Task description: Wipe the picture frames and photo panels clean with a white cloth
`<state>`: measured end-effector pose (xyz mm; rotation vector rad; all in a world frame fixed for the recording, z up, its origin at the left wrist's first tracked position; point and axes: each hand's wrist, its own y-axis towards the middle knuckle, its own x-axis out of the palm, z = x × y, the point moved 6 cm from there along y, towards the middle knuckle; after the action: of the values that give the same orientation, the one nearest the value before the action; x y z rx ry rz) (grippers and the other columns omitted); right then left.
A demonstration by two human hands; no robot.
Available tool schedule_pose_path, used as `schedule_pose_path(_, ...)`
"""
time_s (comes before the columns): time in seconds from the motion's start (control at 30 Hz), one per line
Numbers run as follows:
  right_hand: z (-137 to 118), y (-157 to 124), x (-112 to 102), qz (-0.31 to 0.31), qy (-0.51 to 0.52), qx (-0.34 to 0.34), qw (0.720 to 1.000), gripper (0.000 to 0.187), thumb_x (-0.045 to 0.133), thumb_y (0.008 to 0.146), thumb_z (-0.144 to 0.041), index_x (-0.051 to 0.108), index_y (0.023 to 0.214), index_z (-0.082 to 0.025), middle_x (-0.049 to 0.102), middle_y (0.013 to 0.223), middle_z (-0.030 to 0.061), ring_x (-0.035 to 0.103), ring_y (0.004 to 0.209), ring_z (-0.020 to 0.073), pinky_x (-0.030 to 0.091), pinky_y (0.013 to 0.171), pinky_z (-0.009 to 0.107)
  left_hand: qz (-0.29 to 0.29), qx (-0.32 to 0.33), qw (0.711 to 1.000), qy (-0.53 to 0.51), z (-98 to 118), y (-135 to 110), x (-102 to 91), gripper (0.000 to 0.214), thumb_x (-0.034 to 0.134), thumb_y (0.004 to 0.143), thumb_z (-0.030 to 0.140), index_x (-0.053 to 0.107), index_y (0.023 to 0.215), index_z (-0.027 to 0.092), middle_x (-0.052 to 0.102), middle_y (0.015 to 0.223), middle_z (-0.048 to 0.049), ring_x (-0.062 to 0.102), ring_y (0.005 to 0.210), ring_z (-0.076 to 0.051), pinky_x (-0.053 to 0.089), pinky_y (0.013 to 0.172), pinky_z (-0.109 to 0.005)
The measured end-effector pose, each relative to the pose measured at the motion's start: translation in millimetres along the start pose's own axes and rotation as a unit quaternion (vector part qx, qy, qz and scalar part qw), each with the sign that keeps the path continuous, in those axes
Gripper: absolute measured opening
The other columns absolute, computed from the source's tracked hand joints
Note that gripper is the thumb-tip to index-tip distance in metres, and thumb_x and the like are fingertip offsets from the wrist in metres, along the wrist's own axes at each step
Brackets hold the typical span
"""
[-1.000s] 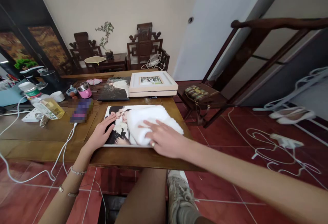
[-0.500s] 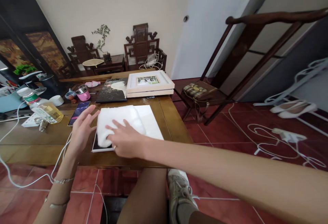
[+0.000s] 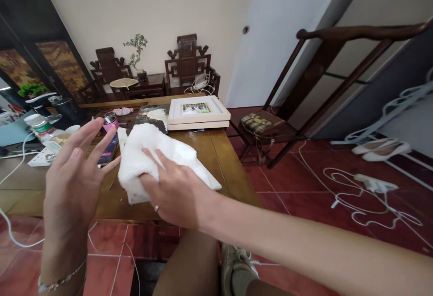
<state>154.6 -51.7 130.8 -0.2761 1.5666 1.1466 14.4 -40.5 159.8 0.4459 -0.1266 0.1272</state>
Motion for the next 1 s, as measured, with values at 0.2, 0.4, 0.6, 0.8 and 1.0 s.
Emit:
schedule_pose_path(0.2, 55, -10, -37, 0.124, 0.064, 0.089, 0.986, 0.016, 0.050, 0.077, -0.021, 0.059, 0.089, -0.016, 0.063, 0.066, 0.0050, 0.055, 0.052, 0.0177, 0.042, 0.045, 0.029, 0.043, -0.239, 0.964, -0.106, -98, -19, -16.5, 0.035, 0.061, 0.081, 0.028, 0.058, 0.115, 0.021, 0.045, 0.141, -0.0108, 0.036, 0.135, -0.031, 0.044, 0.100, -0.049)
schedule_pose_path(0.4, 134, -16, -54, 0.281, 0.311, 0.361, 0.833, 0.019, 0.064, 0.065, -0.025, 0.059, 0.082, -0.019, 0.065, 0.081, 0.0044, 0.062, 0.072, 0.0229, 0.053, 0.063, 0.038, 0.007, -0.465, 0.851, -0.243, -153, -60, 14.3, 0.030, 0.056, 0.084, 0.016, 0.055, 0.114, 0.012, 0.057, 0.127, -0.0190, 0.051, 0.124, -0.027, 0.042, 0.104, -0.043)
schedule_pose_path(0.6, 145, -25, -20, 0.242, 0.502, 0.455, 0.695, 0.033, 0.061, 0.067, -0.018, 0.058, 0.100, -0.020, 0.066, 0.106, 0.0114, 0.064, 0.088, 0.0280, 0.057, 0.072, 0.044, 0.040, -0.457, 0.830, -0.318, -157, -76, 44.4, 0.025, 0.052, 0.092, 0.030, 0.060, 0.112, 0.017, 0.062, 0.124, -0.0094, 0.063, 0.108, -0.020, 0.051, 0.095, -0.034)
schedule_pose_path(0.8, 141, -28, -5, 0.131, 0.515, 0.428, 0.731, 0.039, 0.043, 0.086, -0.034, 0.054, 0.118, -0.015, 0.068, 0.099, 0.0140, 0.065, 0.088, 0.0293, 0.056, 0.073, 0.046, 0.147, -0.362, 0.883, -0.259, -157, -59, 18.5, 0.030, 0.055, 0.091, 0.026, 0.056, 0.120, 0.018, 0.065, 0.122, -0.0083, 0.062, 0.111, -0.021, 0.054, 0.091, -0.030)
schedule_pose_path(1.0, 169, -34, -22, 0.123, 0.523, 0.487, 0.689, 0.054, 0.019, 0.094, -0.048, 0.056, 0.114, -0.014, 0.067, 0.096, 0.0179, 0.065, 0.086, 0.0307, 0.054, 0.068, 0.047, 0.193, -0.400, 0.881, -0.163, -148, -35, -24.3, 0.037, 0.051, 0.092, 0.028, 0.051, 0.127, 0.015, 0.069, 0.112, -0.0114, 0.069, 0.095, -0.024, 0.058, 0.082, -0.034)
